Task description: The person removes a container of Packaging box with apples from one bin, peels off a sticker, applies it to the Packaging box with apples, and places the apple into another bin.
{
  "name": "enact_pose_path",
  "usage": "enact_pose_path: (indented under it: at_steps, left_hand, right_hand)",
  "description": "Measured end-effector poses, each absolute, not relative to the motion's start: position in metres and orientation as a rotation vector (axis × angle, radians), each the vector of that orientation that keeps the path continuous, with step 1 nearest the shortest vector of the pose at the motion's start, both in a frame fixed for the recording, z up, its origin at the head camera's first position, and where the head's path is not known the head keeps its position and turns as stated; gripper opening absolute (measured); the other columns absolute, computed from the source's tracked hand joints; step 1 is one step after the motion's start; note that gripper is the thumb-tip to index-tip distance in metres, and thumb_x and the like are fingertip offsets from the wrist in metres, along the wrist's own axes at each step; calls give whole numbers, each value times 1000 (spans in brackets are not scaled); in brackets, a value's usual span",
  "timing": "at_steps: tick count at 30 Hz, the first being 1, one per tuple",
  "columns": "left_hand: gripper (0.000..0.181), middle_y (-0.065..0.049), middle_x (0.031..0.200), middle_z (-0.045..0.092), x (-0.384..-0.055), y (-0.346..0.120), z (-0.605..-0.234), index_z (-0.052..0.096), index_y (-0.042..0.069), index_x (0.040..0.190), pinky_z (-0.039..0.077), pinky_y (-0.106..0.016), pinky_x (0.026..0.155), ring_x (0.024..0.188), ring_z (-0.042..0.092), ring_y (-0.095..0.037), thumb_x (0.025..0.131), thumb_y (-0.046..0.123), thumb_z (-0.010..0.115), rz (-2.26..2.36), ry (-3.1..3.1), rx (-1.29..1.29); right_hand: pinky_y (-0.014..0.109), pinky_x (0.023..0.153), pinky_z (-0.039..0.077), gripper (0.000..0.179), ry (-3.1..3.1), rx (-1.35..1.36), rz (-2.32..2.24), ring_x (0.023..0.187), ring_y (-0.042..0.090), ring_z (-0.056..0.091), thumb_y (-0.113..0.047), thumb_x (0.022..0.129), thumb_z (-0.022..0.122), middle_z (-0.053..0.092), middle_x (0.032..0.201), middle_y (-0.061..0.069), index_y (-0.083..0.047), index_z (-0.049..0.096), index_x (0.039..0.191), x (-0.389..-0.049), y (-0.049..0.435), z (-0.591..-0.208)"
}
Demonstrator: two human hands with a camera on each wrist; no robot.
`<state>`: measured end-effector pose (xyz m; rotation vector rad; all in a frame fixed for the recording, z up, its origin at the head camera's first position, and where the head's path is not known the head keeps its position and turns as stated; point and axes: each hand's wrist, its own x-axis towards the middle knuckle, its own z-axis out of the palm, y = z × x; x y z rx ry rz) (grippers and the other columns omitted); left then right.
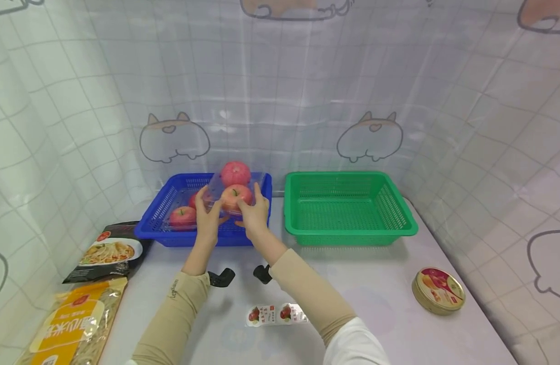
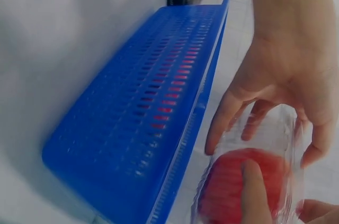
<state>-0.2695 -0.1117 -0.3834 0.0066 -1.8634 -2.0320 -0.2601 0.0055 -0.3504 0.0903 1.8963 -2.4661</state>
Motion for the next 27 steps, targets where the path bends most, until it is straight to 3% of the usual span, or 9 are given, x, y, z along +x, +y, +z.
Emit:
enact_pose_path:
  at_steps: [8,13,17,19,27]
  left_hand:
    - [56,-16,124,30,-266,-119,-371,27,21,142,49,-54,81,92,44,-17,92,15,50,-2119,-1846,-19]
    - [57,-14,128,29,-258,-127,-358,23,20,144,47,-54,85,102,45,-20,92,15,48,-2194,-1923,-18]
    - [57,-18,136,27,-249,-130,-350,20,18,145,46,-55,86,114,42,-25,93,14,45,-2207,-2023,-60]
    - [56,-18,137,28,-250,-133,-353,21,18,145,47,-55,85,117,41,-27,94,15,45,-2206,-2066,-103]
    - [56,-17,141,32,-255,-144,-360,24,19,144,46,-56,85,122,38,-31,93,18,48,-2242,-2224,-299]
  right_hand:
    - [56,84,47,72,2099,33,-2398,134,34,24,-28,92,54,3,152,9,-30,10,149,-256,30,-346]
    - [47,89,46,69,2299,43,-2370,123,28,35,-32,92,54,12,150,9,-32,14,148,-264,57,-345]
    - [48,104,30,68,2421,-61,-2278,134,27,24,-38,91,54,10,152,5,-37,15,147,-270,80,-345]
    - [50,109,20,68,2444,-152,-2226,140,24,9,-40,92,52,7,153,3,-36,14,147,-272,90,-343]
    - [55,107,21,65,2259,-323,-2142,140,25,8,-36,94,49,4,155,2,-37,12,147,-278,116,-337]
